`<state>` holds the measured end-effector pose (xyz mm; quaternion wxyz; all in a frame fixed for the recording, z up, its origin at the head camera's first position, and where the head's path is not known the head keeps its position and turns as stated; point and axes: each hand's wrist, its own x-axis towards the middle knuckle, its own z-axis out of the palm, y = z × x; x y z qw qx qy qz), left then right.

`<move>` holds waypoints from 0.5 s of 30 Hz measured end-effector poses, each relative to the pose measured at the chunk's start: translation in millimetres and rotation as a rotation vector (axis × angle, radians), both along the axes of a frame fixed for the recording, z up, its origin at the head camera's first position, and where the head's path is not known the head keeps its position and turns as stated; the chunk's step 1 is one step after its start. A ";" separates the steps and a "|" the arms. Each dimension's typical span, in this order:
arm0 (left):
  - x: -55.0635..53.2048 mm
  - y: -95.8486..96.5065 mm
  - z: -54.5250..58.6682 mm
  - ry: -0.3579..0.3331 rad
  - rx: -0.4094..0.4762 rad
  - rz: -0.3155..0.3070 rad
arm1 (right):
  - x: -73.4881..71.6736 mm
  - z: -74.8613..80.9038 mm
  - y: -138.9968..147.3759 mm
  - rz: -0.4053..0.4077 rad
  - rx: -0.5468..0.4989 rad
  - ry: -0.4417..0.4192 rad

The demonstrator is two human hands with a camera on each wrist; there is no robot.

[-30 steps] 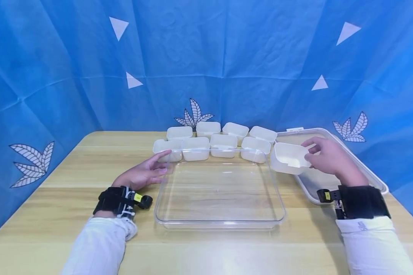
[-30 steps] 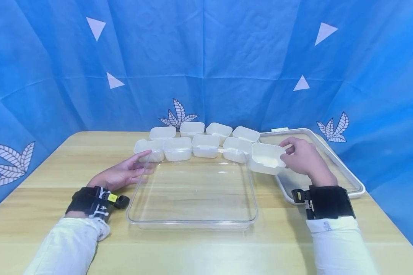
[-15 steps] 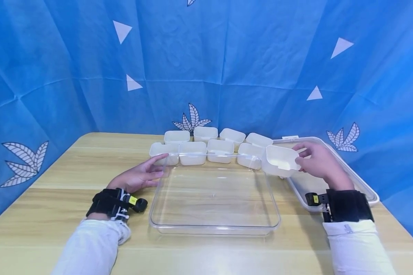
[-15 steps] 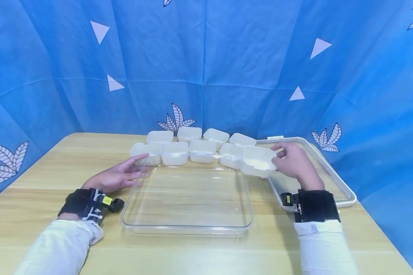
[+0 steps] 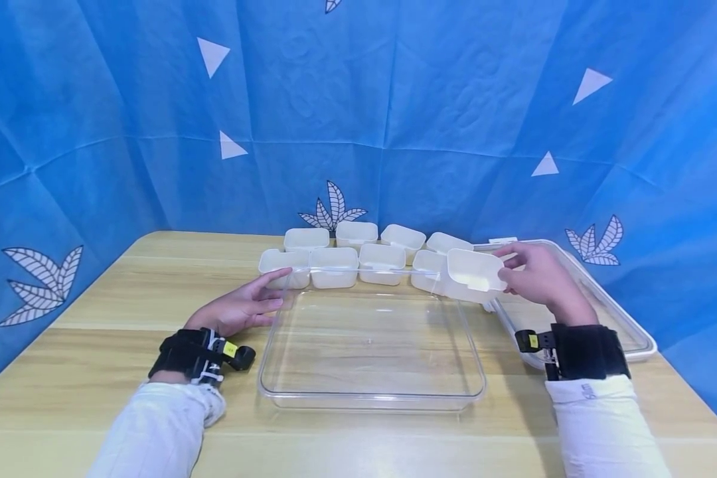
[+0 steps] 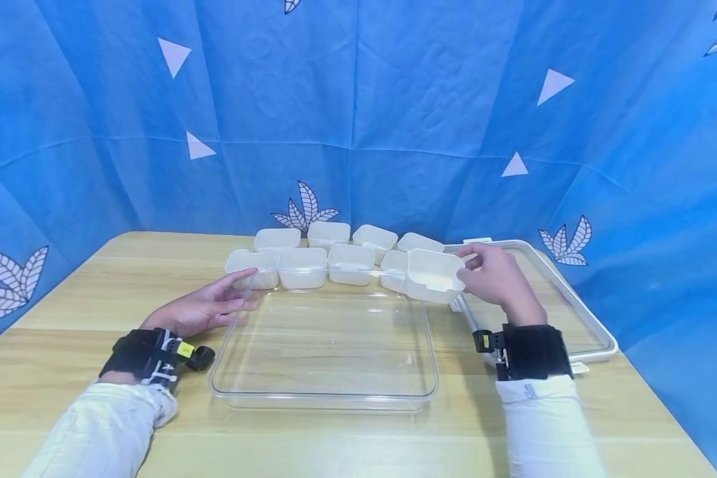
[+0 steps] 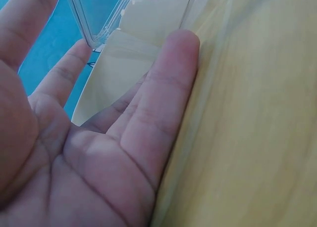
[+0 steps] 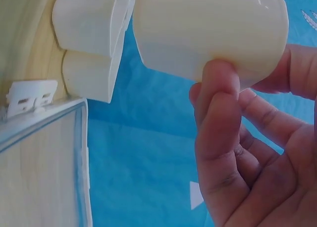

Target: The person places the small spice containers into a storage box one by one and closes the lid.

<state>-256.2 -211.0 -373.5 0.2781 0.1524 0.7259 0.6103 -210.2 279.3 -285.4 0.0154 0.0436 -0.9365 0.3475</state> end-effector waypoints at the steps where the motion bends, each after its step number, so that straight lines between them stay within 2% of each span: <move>1: 0.0 0.2 0.0 0.000 0.002 0.001 | -1.0 -0.3 -0.7 0.003 -0.005 0.004; 15: 0.0 0.2 -0.6 -0.008 0.015 0.015 | -11.7 3.3 -18.4 0.029 -0.060 -0.024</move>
